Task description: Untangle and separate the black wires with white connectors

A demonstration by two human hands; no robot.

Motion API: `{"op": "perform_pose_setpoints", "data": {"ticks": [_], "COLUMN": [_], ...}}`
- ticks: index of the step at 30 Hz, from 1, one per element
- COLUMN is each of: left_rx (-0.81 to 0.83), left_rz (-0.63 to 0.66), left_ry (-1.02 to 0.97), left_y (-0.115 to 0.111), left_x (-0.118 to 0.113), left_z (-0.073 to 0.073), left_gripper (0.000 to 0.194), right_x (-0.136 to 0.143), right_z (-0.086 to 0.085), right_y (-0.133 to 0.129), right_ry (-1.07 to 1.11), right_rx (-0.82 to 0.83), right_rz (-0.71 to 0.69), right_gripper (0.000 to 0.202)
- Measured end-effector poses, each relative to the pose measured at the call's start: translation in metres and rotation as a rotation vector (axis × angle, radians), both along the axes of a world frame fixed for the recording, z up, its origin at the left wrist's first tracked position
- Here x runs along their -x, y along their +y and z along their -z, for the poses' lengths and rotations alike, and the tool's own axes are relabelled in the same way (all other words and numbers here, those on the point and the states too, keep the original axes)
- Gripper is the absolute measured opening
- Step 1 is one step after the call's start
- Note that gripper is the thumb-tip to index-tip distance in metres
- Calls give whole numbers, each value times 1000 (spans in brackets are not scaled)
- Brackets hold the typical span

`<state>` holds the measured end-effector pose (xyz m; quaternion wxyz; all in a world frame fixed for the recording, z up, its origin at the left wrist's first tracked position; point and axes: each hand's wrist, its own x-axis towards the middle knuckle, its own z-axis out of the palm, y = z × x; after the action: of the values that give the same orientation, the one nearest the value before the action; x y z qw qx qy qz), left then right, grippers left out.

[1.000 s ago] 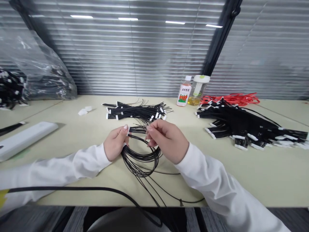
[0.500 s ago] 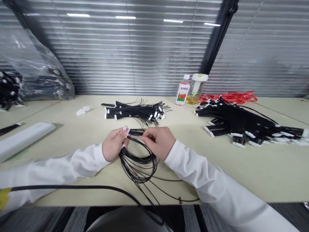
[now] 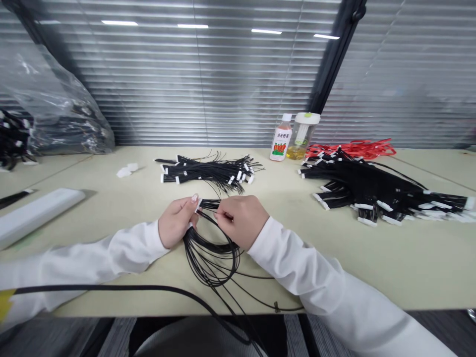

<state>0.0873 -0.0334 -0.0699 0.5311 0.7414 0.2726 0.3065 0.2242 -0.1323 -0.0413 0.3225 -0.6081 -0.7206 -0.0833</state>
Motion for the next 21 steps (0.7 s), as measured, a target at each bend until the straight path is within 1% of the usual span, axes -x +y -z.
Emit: {"op": "perform_pose_setpoints", "data": {"ticks": [5,10,13,16,18,21], "left_rx": [-23,-56,-66,-66,-75,-92], "left_rz": [32,117,142,142,142,145], "left_ry": [32,63,72,78,83,90], "left_y": [0,1,1,0,0,-1], "left_x": [0,0,1,2,2,1], "left_z": [-1,-2,-2,-3,-3,-4], "left_gripper": [43,44,46,46,46,46], "right_x": [2,0,0,2,3,3], "right_z": [-1,3,3,0,-2,-3], "right_y": [1,3,3,2,2,2], "right_ry": [-70,-69,-58,14,49,0], "right_rx": [-16,-35,-20,39,105,188], "right_rz": [-6,-42,-63,-14,6,-4], "right_gripper": [18,17,17,14,18,21]}}
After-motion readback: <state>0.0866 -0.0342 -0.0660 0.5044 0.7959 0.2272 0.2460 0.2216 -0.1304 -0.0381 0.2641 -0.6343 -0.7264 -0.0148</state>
